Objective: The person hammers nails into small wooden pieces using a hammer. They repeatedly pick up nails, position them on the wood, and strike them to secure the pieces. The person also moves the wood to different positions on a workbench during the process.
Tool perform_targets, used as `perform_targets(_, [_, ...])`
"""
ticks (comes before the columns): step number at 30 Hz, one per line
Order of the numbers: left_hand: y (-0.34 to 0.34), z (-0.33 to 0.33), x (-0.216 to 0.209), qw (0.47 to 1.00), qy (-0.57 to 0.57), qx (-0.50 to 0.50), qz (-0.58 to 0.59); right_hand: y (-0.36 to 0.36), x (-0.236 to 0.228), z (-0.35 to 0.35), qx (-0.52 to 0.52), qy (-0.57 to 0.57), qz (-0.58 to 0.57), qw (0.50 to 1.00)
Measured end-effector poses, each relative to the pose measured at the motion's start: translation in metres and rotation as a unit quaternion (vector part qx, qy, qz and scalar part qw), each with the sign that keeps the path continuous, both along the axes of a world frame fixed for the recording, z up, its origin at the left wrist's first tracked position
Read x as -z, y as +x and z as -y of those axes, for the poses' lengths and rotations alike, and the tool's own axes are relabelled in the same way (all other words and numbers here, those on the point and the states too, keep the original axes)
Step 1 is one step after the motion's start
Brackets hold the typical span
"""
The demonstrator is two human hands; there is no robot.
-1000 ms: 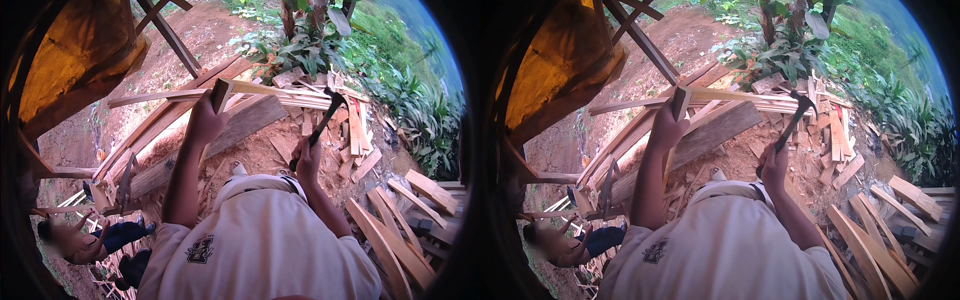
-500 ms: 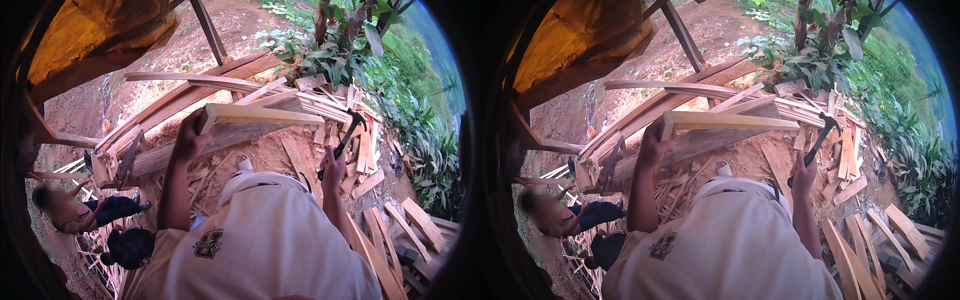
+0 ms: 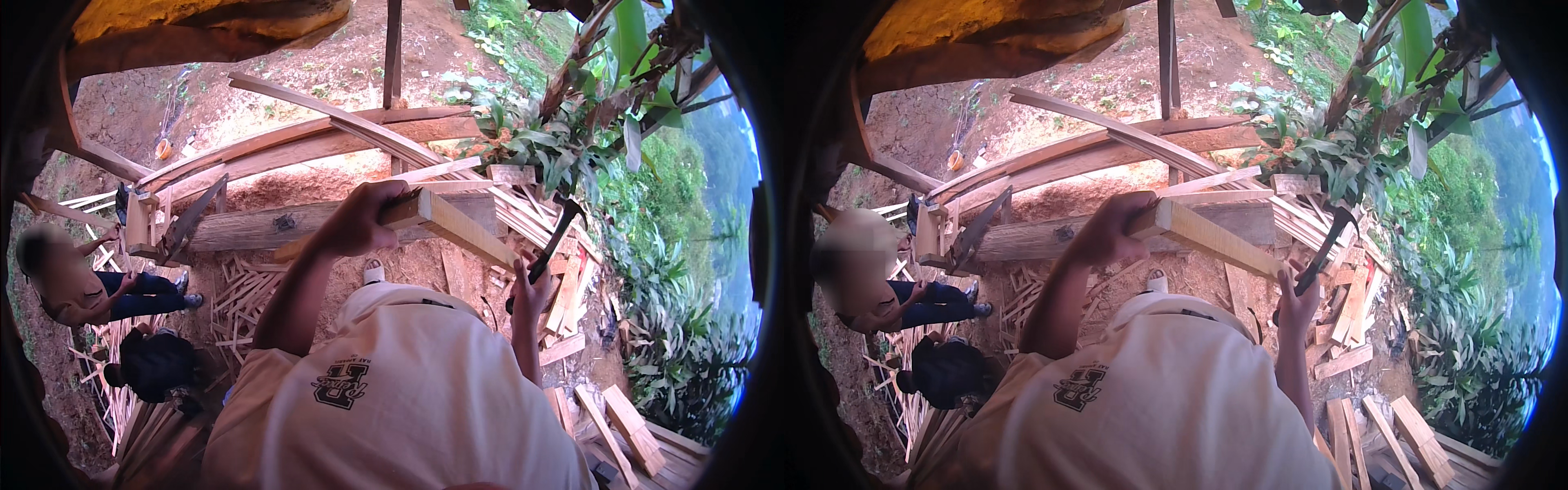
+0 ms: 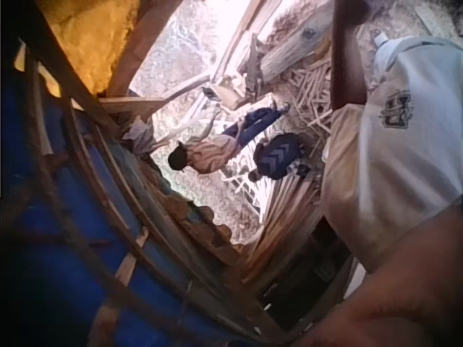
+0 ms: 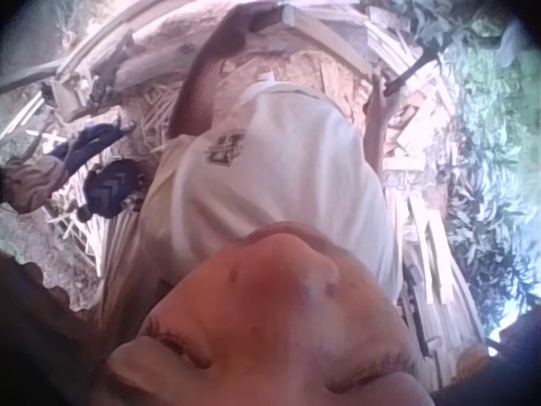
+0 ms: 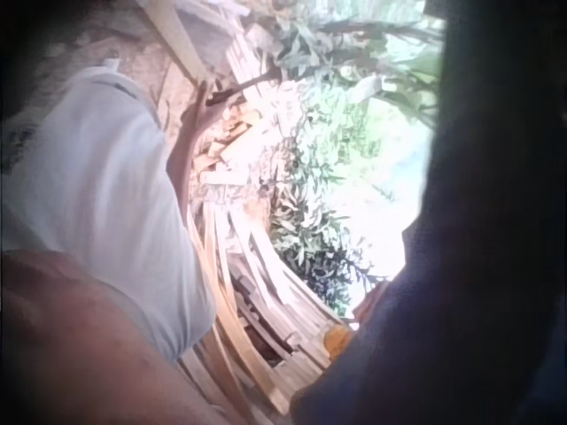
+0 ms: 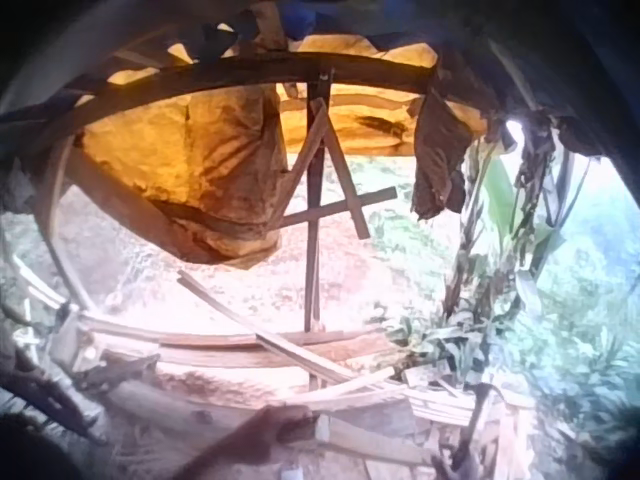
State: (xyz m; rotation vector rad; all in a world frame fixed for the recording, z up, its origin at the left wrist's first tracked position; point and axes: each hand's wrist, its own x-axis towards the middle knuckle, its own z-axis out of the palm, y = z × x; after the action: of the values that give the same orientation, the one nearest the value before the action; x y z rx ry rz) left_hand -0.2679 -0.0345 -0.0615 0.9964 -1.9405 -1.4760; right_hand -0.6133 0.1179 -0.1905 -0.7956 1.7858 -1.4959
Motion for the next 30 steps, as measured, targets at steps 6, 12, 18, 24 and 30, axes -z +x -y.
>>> perform_targets(6, [-0.009, 0.003, 0.002, 0.998, -0.058, 0.011, -0.004, -0.015, 0.003, 0.002, -0.039, -0.009, 0.013, 0.999])
perform_targets(12, [-0.016, 0.014, 0.024, 0.988, 0.125, -0.086, -0.009, -0.017, 0.008, 0.001, -0.102, 0.098, -0.166, 0.976])
perform_targets(18, [0.009, 0.032, 0.075, 0.950, 0.263, -0.169, 0.020, -0.014, 0.043, 0.002, -0.130, 0.111, -0.275, 0.946])
perform_targets(24, [0.082, 0.059, 0.148, 0.918, 0.291, -0.261, 0.064, -0.024, 0.097, -0.024, -0.125, 0.205, -0.202, 0.949])
perform_targets(30, [0.151, 0.100, 0.172, 0.873, 0.385, -0.294, 0.056, -0.031, 0.148, -0.079, -0.120, 0.288, -0.239, 0.920])
